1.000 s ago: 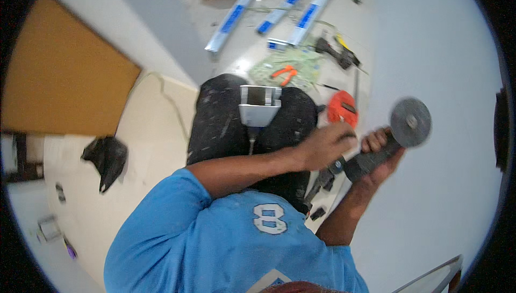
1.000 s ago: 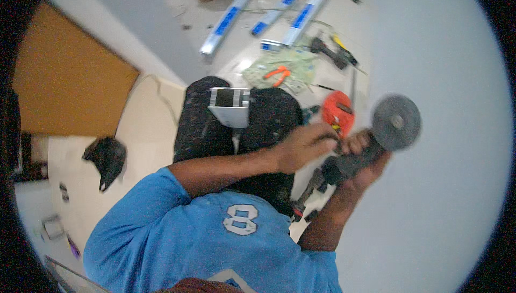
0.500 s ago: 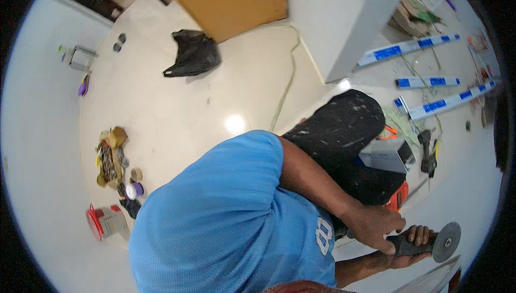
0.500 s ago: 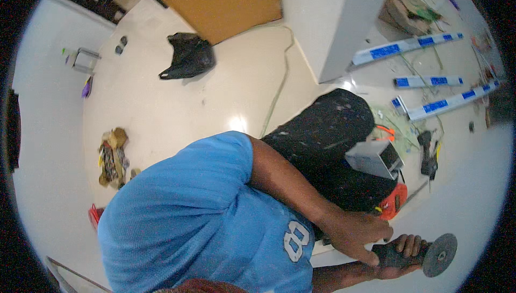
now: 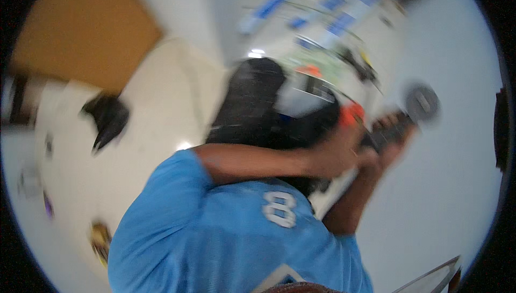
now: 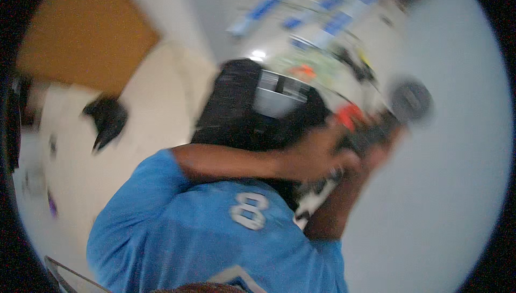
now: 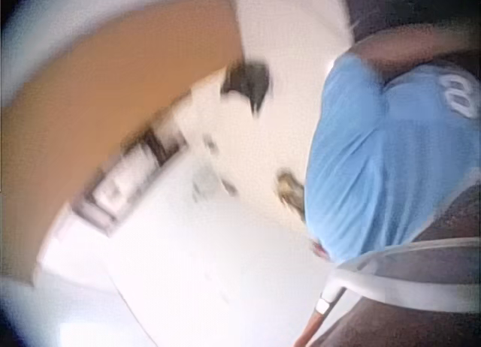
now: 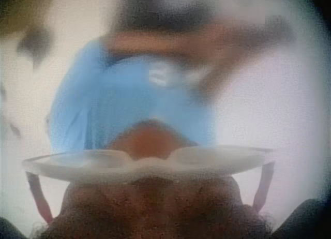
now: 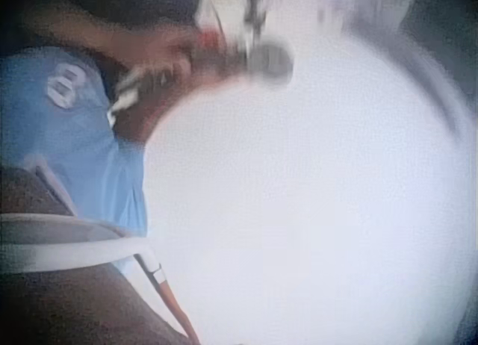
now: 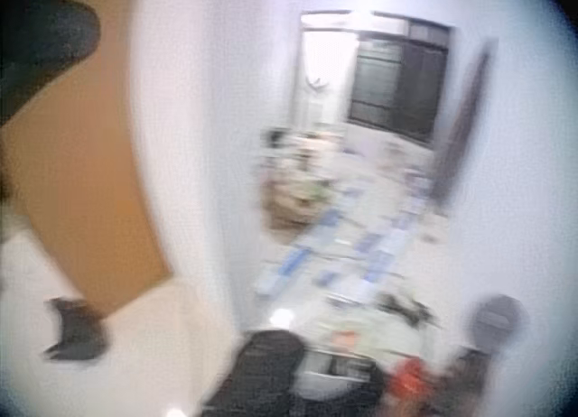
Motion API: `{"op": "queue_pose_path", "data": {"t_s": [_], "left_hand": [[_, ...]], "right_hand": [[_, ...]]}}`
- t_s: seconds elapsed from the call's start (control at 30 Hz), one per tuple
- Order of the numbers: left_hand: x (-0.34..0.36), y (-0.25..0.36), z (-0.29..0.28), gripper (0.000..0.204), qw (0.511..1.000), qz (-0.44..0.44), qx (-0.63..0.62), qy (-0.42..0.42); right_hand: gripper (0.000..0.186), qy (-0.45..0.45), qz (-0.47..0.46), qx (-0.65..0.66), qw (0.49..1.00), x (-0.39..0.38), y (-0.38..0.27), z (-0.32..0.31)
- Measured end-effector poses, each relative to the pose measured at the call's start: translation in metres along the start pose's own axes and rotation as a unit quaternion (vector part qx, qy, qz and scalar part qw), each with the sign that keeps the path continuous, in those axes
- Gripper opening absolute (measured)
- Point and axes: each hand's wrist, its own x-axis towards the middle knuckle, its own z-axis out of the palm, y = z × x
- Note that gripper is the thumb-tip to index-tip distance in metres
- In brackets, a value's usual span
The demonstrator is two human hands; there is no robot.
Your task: The person sits on the floor and uses a cordless drill to make holes in a white metal profile. They then switch to an angle grinder to cut and smooth the metal profile. The person handles the metal pieces and tools while working on the floor.
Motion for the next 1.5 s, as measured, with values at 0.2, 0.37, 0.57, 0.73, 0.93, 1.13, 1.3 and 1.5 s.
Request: {"op": "queue_pose_path", "data": {"t_s": [0.2, 0.37, 0.57, 0.73, 0.93, 1.13, 1.3, 1.5], "left_hand": [[-0.005, 0.003, 0.006, 0.04, 0.999, -0.025, 0.014, 0.027], [-0.007, 0.011, 0.005, 0.039, 1.0, -0.016, 0.015, -0.014], [0.021, -0.013, -0.009, 0.068, 0.981, 0.028, -0.179, 0.073], [0.033, -0.02, -0.018, 0.093, 0.872, -0.102, -0.446, -0.174], [0.026, -0.02, -0.008, 0.089, 0.86, -0.09, -0.472, -0.172], [0.03, -0.024, -0.009, 0.09, 0.894, -0.087, -0.398, -0.185], [0.03, -0.041, -0.003, 0.083, 0.886, -0.067, -0.388, -0.244], [0.026, -0.039, 0.001, 0.074, 0.845, -0.1, -0.473, -0.23]], "right_hand": [[0.061, 0.043, 0.012, 0.065, 0.997, -0.004, 0.008, 0.028], [0.065, 0.013, 0.025, 0.171, 0.985, -0.017, -0.001, 0.035], [0.08, -0.02, 0.127, 0.302, 0.945, -0.049, 0.008, 0.026], [0.072, -0.007, 0.275, 0.41, 0.87, -0.104, 0.022, 0.038], [0.068, -0.07, 0.233, 0.381, 0.892, -0.121, 0.016, 0.047], [0.066, -0.09, 0.213, 0.254, 0.939, -0.128, 0.018, 0.041], [0.068, -0.099, 0.186, 0.294, 0.932, -0.147, 0.034, 0.03], [0.062, -0.057, 0.173, 0.298, 0.937, -0.138, 0.034, 0.043]]}}
